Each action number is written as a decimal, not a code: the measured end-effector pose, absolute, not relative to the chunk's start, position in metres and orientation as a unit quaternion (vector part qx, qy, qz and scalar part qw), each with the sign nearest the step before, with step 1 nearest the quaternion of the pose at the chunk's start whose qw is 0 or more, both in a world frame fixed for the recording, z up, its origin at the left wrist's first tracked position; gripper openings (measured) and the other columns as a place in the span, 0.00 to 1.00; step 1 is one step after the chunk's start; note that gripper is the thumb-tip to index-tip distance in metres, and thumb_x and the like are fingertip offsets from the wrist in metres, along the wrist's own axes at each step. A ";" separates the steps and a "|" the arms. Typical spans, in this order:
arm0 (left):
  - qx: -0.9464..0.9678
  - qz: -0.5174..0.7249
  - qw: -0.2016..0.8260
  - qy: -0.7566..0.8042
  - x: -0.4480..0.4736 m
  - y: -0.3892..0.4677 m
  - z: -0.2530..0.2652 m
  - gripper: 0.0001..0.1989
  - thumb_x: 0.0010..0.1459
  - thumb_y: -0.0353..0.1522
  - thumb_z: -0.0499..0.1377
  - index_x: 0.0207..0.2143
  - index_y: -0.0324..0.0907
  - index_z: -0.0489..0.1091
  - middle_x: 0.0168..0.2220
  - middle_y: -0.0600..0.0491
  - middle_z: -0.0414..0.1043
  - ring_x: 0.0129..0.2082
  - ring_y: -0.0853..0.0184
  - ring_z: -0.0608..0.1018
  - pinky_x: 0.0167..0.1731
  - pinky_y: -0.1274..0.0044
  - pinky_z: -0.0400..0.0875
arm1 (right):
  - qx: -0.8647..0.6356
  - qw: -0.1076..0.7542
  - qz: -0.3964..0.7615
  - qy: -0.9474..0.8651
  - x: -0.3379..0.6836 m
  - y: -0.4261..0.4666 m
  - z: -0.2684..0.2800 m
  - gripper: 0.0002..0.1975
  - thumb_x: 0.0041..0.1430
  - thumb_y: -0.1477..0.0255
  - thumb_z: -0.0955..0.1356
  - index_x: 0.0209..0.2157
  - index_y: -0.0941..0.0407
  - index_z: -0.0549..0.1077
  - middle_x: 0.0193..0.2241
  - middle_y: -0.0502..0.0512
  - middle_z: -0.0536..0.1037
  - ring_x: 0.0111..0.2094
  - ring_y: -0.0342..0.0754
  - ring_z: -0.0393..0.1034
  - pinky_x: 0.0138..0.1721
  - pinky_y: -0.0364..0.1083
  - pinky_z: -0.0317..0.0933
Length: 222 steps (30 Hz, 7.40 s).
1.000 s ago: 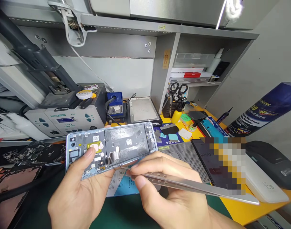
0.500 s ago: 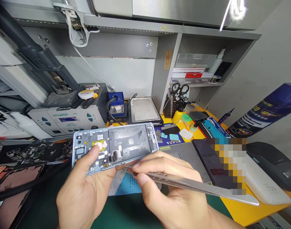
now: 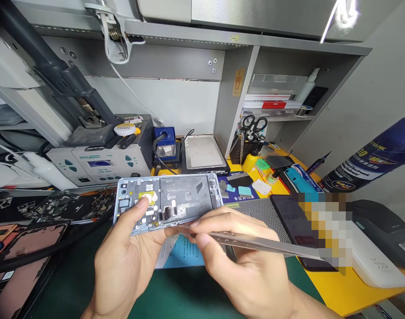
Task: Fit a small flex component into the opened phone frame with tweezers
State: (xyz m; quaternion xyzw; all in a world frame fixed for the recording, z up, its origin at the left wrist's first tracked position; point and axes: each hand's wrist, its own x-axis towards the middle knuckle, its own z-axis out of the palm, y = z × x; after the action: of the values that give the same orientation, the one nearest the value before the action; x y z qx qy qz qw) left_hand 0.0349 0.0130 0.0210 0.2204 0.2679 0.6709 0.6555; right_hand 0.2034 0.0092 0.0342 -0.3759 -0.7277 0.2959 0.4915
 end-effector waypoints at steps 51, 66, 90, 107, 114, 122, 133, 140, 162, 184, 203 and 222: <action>0.172 0.671 0.666 0.277 0.037 0.010 0.025 0.29 0.61 0.29 0.59 0.65 0.45 0.66 0.58 0.45 0.76 0.60 0.44 0.74 0.51 0.57 0.76 | -0.337 0.442 0.526 -0.644 0.217 0.015 0.034 0.06 0.68 0.73 0.69 0.39 0.51 0.81 0.33 0.51 0.83 0.32 0.46 0.80 0.34 0.41 0.74; 0.171 0.668 0.664 0.290 0.038 0.011 0.024 0.30 0.60 0.29 0.59 0.65 0.45 0.64 0.59 0.44 0.75 0.60 0.43 0.74 0.45 0.59 0.80 | -0.352 0.476 0.443 -0.673 0.214 0.010 0.037 0.09 0.66 0.77 0.70 0.38 0.49 0.81 0.32 0.49 0.84 0.32 0.43 0.79 0.33 0.37 0.72; 0.149 0.686 0.645 0.304 0.042 0.008 0.024 0.31 0.59 0.31 0.62 0.65 0.45 0.65 0.54 0.44 0.79 0.51 0.46 0.80 0.45 0.60 0.79 | -0.351 0.486 0.345 -0.722 0.210 0.010 0.039 0.13 0.62 0.81 0.70 0.39 0.49 0.83 0.31 0.51 0.85 0.31 0.45 0.80 0.31 0.39 0.75; 0.153 0.690 0.631 0.321 0.041 0.005 0.024 0.32 0.57 0.31 0.64 0.65 0.47 0.67 0.56 0.46 0.78 0.54 0.44 0.79 0.45 0.59 0.80 | -0.335 0.502 0.284 -0.745 0.207 0.012 0.037 0.14 0.58 0.83 0.71 0.38 0.52 0.84 0.32 0.52 0.86 0.33 0.46 0.81 0.34 0.40 0.76; 0.154 0.687 0.634 0.321 0.040 0.005 0.021 0.32 0.57 0.31 0.64 0.64 0.46 0.67 0.55 0.46 0.79 0.55 0.45 0.78 0.49 0.59 0.78 | -0.336 0.480 0.323 -0.743 0.212 0.013 0.036 0.14 0.61 0.82 0.70 0.40 0.51 0.83 0.33 0.52 0.85 0.34 0.47 0.80 0.35 0.42 0.75; 0.163 0.681 0.632 0.332 0.045 0.008 0.022 0.31 0.60 0.34 0.64 0.66 0.46 0.66 0.55 0.45 0.79 0.53 0.44 0.80 0.49 0.57 0.79 | -0.355 0.497 0.312 -0.728 0.211 0.007 0.042 0.12 0.59 0.81 0.70 0.36 0.49 0.82 0.29 0.51 0.85 0.29 0.47 0.81 0.31 0.41 0.76; 0.165 0.686 0.639 0.307 0.046 0.005 0.021 0.17 0.62 0.34 0.64 0.53 0.43 0.77 0.55 0.47 0.80 0.58 0.46 0.77 0.53 0.59 0.77 | -0.337 0.499 0.331 -0.727 0.206 0.006 0.040 0.14 0.58 0.83 0.70 0.37 0.51 0.83 0.31 0.52 0.85 0.30 0.46 0.82 0.33 0.41 0.78; 0.160 0.682 0.643 0.311 0.046 0.006 0.022 0.23 0.62 0.35 0.63 0.60 0.44 0.72 0.51 0.46 0.82 0.56 0.46 0.78 0.52 0.58 0.77 | -0.333 0.497 0.332 -0.729 0.205 0.006 0.042 0.15 0.57 0.84 0.70 0.37 0.51 0.83 0.29 0.51 0.85 0.30 0.46 0.82 0.33 0.40 0.78; 0.163 0.691 0.636 0.302 0.047 0.005 0.022 0.16 0.61 0.33 0.64 0.51 0.44 0.79 0.55 0.47 0.80 0.59 0.48 0.76 0.54 0.61 0.77 | -0.314 0.496 0.343 -0.733 0.208 0.007 0.037 0.16 0.57 0.86 0.69 0.40 0.53 0.83 0.32 0.52 0.85 0.32 0.46 0.82 0.34 0.41 0.78; 0.181 0.687 0.638 0.298 0.047 0.003 0.018 0.27 0.58 0.32 0.64 0.60 0.45 0.74 0.57 0.47 0.78 0.64 0.44 0.70 0.59 0.56 0.71 | -0.330 0.503 0.344 -0.721 0.206 0.007 0.044 0.15 0.55 0.84 0.70 0.37 0.50 0.84 0.29 0.49 0.85 0.28 0.45 0.82 0.31 0.38 0.77; 0.095 0.731 0.619 0.270 0.047 0.006 0.029 0.28 0.60 0.33 0.63 0.63 0.50 0.69 0.54 0.46 0.80 0.51 0.43 0.81 0.48 0.50 0.79 | -0.321 0.549 0.616 -0.465 0.206 0.014 0.034 0.08 0.68 0.68 0.70 0.36 0.54 0.82 0.26 0.56 0.86 0.25 0.49 0.83 0.28 0.42 0.78; 0.087 0.716 0.627 0.292 0.043 0.007 0.028 0.09 0.58 0.34 0.66 0.40 0.43 0.81 0.42 0.46 0.83 0.42 0.48 0.82 0.40 0.56 0.82 | -0.328 0.506 0.296 -0.740 0.210 0.006 0.044 0.21 0.59 0.83 0.71 0.49 0.45 0.82 0.32 0.49 0.86 0.31 0.48 0.83 0.32 0.42 0.80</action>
State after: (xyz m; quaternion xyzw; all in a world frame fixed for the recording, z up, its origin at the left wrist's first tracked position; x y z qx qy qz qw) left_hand 0.0428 0.0066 0.0283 0.0870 0.2923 0.7164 0.6275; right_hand 0.2101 0.0064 0.0438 -0.3276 -0.7405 0.2965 0.5064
